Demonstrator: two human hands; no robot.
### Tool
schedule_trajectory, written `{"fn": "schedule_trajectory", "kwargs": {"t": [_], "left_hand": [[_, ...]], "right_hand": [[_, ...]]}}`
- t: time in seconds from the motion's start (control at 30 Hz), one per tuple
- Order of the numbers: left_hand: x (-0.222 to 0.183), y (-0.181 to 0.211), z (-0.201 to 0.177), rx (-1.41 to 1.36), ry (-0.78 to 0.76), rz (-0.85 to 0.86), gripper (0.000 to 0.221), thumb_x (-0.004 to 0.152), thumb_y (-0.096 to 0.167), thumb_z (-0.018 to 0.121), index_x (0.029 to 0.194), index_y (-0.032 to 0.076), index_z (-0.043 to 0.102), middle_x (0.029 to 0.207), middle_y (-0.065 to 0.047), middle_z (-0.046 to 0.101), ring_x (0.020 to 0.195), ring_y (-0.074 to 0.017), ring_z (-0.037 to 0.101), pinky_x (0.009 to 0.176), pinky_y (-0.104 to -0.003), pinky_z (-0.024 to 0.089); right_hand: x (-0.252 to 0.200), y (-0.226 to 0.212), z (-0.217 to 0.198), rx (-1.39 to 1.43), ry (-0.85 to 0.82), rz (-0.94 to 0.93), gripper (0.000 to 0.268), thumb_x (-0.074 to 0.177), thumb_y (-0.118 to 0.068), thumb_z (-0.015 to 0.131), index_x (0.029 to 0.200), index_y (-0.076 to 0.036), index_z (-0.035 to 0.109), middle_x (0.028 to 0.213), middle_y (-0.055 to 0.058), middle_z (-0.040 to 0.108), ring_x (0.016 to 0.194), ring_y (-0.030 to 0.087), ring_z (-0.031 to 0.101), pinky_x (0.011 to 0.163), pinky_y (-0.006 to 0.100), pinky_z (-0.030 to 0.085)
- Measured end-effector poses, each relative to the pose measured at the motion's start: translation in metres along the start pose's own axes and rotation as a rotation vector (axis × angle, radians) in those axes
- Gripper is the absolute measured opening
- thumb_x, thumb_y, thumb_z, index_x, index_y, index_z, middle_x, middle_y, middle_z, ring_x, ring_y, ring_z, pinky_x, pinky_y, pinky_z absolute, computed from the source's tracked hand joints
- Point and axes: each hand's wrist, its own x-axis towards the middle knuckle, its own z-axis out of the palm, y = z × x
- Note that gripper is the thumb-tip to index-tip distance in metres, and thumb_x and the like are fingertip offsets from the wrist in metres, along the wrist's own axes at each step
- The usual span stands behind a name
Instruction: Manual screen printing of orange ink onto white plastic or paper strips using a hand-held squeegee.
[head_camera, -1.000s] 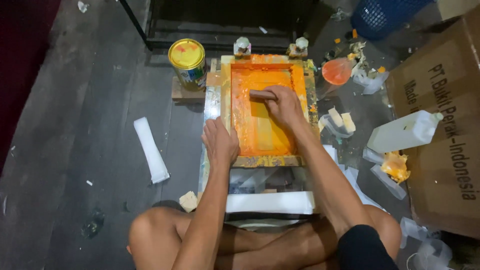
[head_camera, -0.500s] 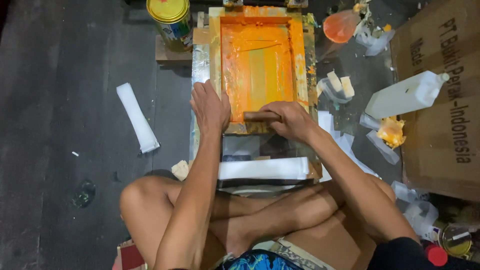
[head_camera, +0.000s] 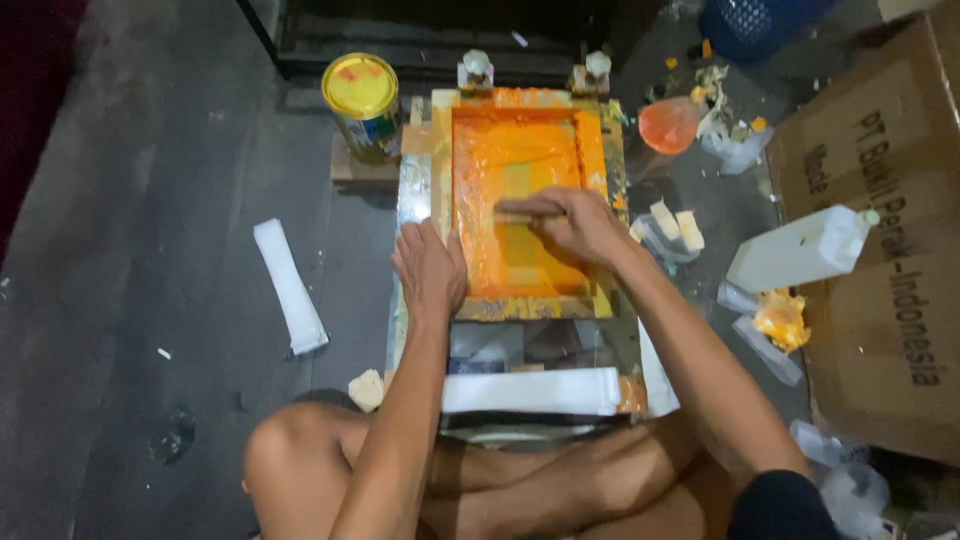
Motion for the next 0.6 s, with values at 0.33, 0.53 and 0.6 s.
{"fn": "schedule_trajectory", "kwargs": {"t": [0.33,0.53,0.6], "left_hand": [[-0.003,0.004,-0.005,-0.027,-0.008,0.01,0.052,0.104,0.044,0.038,0.133,0.002,0.051,0.114,-0.017,0.049,0.11,-0.0393,0.051,0.093,-0.048,0.038],[-0.003,0.002,-0.001,0.003,0.015,0.016,0.048,0.106,0.041,0.036,0.131,0.004,0.054,0.115,-0.014,0.051,0.107,-0.0347,0.053,0.092,-0.045,0.039],[-0.003,0.006,-0.006,0.013,0.039,0.029,0.047,0.107,0.038,0.038,0.134,0.003,0.053,0.115,-0.014,0.051,0.108,-0.0338,0.055,0.091,-0.044,0.04]], "right_hand": [[0.025,0.024,0.015,-0.062,0.083,-0.077,0.028,0.092,0.0,0.07,0.116,-0.014,0.077,0.101,0.01,0.075,0.103,0.037,0.07,0.092,0.044,0.056],[-0.052,-0.003,0.026,-0.01,-0.066,-0.055,0.032,0.093,0.0,0.066,0.117,-0.018,0.077,0.103,0.012,0.077,0.105,0.039,0.07,0.094,0.048,0.057],[-0.07,-0.005,0.027,0.009,-0.129,-0.07,0.036,0.087,0.004,0.067,0.118,-0.013,0.076,0.104,0.016,0.077,0.106,0.042,0.07,0.094,0.053,0.057]]}}
